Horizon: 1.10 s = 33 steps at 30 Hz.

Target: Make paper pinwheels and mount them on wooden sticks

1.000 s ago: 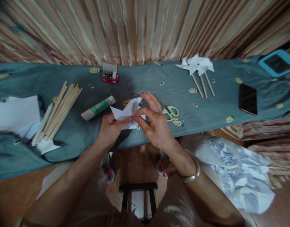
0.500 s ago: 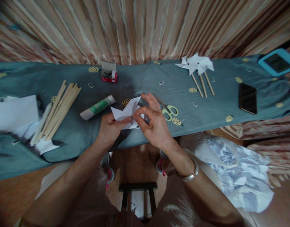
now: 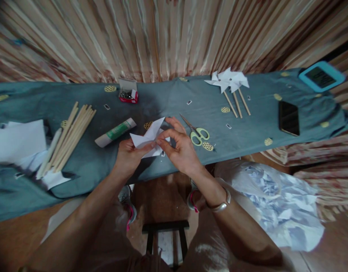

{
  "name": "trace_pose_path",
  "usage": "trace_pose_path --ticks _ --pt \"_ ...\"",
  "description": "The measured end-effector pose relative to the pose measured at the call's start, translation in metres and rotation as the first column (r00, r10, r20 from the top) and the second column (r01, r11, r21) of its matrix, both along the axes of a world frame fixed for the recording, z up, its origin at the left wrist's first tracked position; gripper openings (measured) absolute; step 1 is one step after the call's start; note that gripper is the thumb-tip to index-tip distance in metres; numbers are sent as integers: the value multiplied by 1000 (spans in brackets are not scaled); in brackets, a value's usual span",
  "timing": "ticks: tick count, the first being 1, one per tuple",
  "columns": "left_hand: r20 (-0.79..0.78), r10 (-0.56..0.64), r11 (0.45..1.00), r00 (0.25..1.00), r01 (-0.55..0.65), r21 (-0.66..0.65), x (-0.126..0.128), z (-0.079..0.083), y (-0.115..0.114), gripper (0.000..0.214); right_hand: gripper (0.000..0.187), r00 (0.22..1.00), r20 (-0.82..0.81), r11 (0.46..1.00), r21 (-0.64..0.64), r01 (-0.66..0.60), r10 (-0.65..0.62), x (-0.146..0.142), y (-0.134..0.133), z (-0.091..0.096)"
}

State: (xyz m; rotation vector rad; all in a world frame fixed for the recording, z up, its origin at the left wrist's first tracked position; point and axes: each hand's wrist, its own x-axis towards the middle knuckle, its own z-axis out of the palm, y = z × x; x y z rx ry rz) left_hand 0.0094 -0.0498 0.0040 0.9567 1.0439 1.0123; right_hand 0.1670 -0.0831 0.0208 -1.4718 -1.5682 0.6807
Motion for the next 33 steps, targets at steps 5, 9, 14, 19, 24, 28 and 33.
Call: trace_pose_path --ticks 5,9,14,19,24,28,33 --pt "-19 -4 1000 1000 4 -21 -2 2 0 25 12 993 -98 997 8 72 -71 -4 1 -1" --pt "-24 5 1000 1000 -6 -28 -3 2 0 29 42 959 -238 988 -40 146 -151 -7 4 -5" --pt "-36 9 999 999 -10 -37 -3 1 1 30 59 843 -528 970 -242 -31 -105 -5 7 -9" --pt "-28 2 997 1000 -4 -81 -4 1 0 27 54 733 -676 932 -308 -192 -72 -5 7 -3" --pt "-13 -2 994 1000 0 -112 -5 0 -1 24 55 712 -695 933 -315 -176 -101 -6 6 1" --pt "-5 -10 994 1000 10 -108 -5 0 -1 24 57 712 -695 936 -310 -169 -102 -8 6 1" --pt "-8 -20 996 1000 20 -88 -5 -1 -1 25 59 734 -669 943 -308 -129 -119 -9 6 1"
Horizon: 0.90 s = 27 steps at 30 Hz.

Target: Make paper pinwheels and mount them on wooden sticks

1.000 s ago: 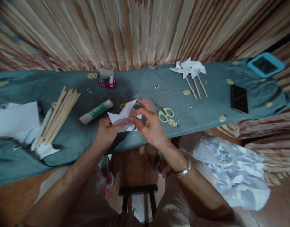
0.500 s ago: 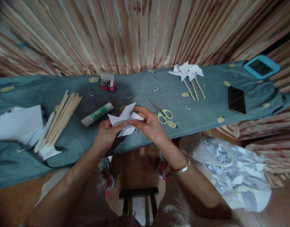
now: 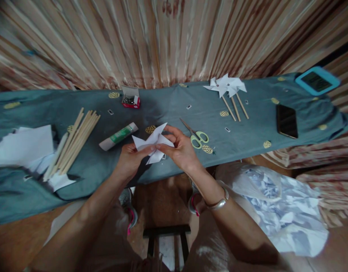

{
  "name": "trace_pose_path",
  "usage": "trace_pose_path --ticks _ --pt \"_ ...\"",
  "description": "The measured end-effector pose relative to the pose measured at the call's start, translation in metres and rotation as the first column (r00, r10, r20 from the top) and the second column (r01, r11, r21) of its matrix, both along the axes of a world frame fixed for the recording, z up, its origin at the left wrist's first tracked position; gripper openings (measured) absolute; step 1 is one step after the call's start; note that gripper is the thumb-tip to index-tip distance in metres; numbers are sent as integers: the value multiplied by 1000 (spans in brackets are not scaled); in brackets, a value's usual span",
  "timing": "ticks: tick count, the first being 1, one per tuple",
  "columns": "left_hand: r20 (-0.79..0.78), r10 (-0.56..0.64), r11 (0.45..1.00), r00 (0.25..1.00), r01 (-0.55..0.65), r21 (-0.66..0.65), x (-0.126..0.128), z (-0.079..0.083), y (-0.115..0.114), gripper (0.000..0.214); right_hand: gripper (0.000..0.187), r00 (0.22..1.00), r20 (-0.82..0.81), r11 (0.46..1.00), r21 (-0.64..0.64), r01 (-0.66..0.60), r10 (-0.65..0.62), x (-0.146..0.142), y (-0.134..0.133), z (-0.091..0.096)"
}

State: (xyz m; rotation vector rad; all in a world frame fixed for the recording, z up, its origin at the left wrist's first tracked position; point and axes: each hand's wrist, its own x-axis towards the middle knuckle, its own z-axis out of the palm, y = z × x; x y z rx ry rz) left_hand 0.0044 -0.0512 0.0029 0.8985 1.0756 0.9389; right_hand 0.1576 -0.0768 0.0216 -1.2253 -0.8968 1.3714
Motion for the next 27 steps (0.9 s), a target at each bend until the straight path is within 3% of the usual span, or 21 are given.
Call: trace_pose_path --ticks 9,19,27 --pt "-77 30 994 997 -21 108 0 -2 1 28 56 998 40 999 -8 40 -39 -3 -1 -1" --pt "43 55 990 998 -60 125 3 3 1 32 56 998 -8 998 -31 59 -60 -6 -1 1" --pt "21 76 985 997 -78 156 3 5 1 32 54 998 -22 997 -47 66 -67 -7 -1 -1"
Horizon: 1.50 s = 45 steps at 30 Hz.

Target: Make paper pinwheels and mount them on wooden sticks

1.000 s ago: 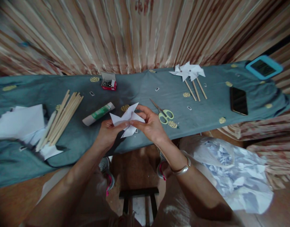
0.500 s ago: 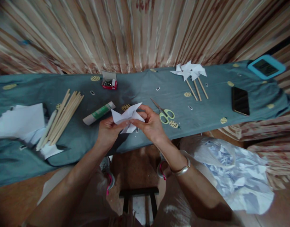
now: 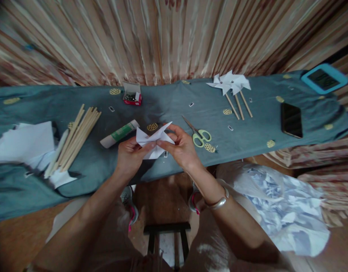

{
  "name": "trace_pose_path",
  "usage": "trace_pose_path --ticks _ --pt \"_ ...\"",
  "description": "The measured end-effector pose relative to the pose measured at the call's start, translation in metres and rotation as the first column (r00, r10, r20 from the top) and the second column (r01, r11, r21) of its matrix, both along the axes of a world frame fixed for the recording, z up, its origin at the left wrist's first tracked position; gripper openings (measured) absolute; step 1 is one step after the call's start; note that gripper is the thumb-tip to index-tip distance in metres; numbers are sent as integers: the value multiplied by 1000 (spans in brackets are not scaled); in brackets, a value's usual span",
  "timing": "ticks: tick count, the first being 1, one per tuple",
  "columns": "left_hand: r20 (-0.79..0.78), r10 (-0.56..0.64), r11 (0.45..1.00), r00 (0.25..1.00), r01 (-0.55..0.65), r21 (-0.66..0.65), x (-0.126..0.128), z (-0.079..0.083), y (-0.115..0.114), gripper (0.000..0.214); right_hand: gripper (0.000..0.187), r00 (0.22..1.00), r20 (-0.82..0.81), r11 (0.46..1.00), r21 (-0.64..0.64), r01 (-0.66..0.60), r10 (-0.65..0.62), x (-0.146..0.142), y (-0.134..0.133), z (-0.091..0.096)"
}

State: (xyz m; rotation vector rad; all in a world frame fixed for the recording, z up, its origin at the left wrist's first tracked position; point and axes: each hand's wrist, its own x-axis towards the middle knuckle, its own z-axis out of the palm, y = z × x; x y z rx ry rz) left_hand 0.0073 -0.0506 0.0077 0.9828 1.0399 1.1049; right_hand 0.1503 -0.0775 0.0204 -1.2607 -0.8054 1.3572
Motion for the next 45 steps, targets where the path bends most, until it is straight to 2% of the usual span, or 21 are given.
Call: trace_pose_path --ticks 13,19,34,39,45 --pt "-52 15 1000 999 -15 9 -1 -1 1 30 54 1000 29 1000 2 7 -7 0 0 -1" --pt "-47 21 999 999 -23 -44 -2 0 1 27 54 999 37 1000 1 16 -16 0 0 -1" --pt "64 26 995 998 -19 -95 -2 -2 1 27 57 1000 8 1000 -5 9 -9 -2 1 -2" --pt "56 23 994 998 -17 -105 -2 -3 0 28 53 999 29 1000 -7 -19 19 -3 1 -3" --pt "82 47 990 996 -36 -137 -5 -4 2 34 55 999 -50 1000 -15 -11 10 -8 5 -2"
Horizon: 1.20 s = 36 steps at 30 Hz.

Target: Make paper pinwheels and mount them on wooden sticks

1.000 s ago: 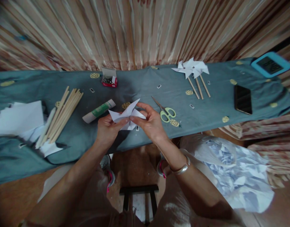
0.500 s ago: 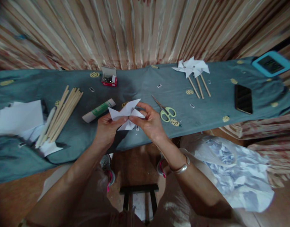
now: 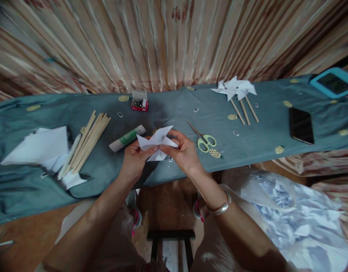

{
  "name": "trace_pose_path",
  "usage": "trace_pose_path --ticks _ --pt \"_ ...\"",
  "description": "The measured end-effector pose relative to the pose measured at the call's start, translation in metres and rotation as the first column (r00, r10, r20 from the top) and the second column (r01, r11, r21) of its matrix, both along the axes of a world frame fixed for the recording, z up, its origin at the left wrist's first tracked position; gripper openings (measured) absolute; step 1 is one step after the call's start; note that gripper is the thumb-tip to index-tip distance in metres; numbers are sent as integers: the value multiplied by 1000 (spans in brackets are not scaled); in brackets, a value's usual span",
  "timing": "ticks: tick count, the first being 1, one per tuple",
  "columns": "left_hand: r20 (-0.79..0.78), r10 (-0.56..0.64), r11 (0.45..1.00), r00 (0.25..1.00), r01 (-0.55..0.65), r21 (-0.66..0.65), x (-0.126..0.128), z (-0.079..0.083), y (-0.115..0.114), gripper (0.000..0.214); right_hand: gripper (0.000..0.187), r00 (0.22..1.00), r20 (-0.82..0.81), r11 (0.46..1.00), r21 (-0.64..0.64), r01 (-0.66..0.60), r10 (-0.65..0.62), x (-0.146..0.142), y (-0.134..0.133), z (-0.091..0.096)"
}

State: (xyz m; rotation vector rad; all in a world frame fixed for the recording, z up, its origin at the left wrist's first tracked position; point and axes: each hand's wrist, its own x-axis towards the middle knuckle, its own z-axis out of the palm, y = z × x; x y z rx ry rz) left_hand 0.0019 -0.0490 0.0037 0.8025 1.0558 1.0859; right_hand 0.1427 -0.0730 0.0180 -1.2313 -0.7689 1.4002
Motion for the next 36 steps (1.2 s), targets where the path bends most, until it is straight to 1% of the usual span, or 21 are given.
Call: trace_pose_path --ticks 6,11,15,19,21,23,24,25,26,28,29,30,32,34,36 --pt "20 14 1000 1000 -14 -6 -5 3 0 30 52 996 -83 999 -23 30 -32 -9 4 -1" --pt "-22 10 998 1000 -8 67 -12 3 3 33 49 995 -86 999 -22 39 -41 -13 9 -5" --pt "-85 33 982 996 -17 189 -21 3 5 38 50 993 -98 998 -25 66 -68 -12 13 -6" --pt "-239 100 927 966 -3 376 -40 8 6 28 50 995 -71 998 -5 67 -67 -10 16 -7" --pt "-338 179 897 924 -13 441 -56 11 11 29 49 995 -62 997 -1 79 -79 -8 18 -7" --pt "-487 304 860 819 -16 510 -77 12 21 28 49 994 -62 996 -1 94 -94 -8 19 -7" --pt "-553 377 832 743 -9 555 -89 12 27 26 49 993 -64 995 -1 97 -97 -7 19 -7" --pt "-623 433 806 652 29 591 -101 12 33 23 49 993 -63 995 -2 98 -98 -7 19 -7" --pt "-697 450 801 559 93 591 -112 10 39 23 49 994 -62 995 -4 95 -95 -7 20 -7" --pt "-811 469 813 349 187 551 -131 8 48 21 49 994 -57 996 -9 93 -93 -6 20 -7" --pt "-851 459 830 254 220 513 -138 7 50 22 49 994 -57 996 -9 92 -93 -5 20 -7" --pt "-882 437 846 179 252 470 -143 7 52 23 49 994 -58 996 -7 91 -91 -5 19 -7" --pt "-921 385 873 55 301 383 -148 7 53 25 48 994 -65 996 -5 86 -86 -4 19 -6" --pt "-939 342 892 -34 326 313 -149 8 53 26 47 994 -76 997 -10 78 -78 -3 19 -6" --pt "-944 316 905 -92 328 271 -148 9 53 27 47 993 -86 997 -18 76 -77 -3 19 -5"
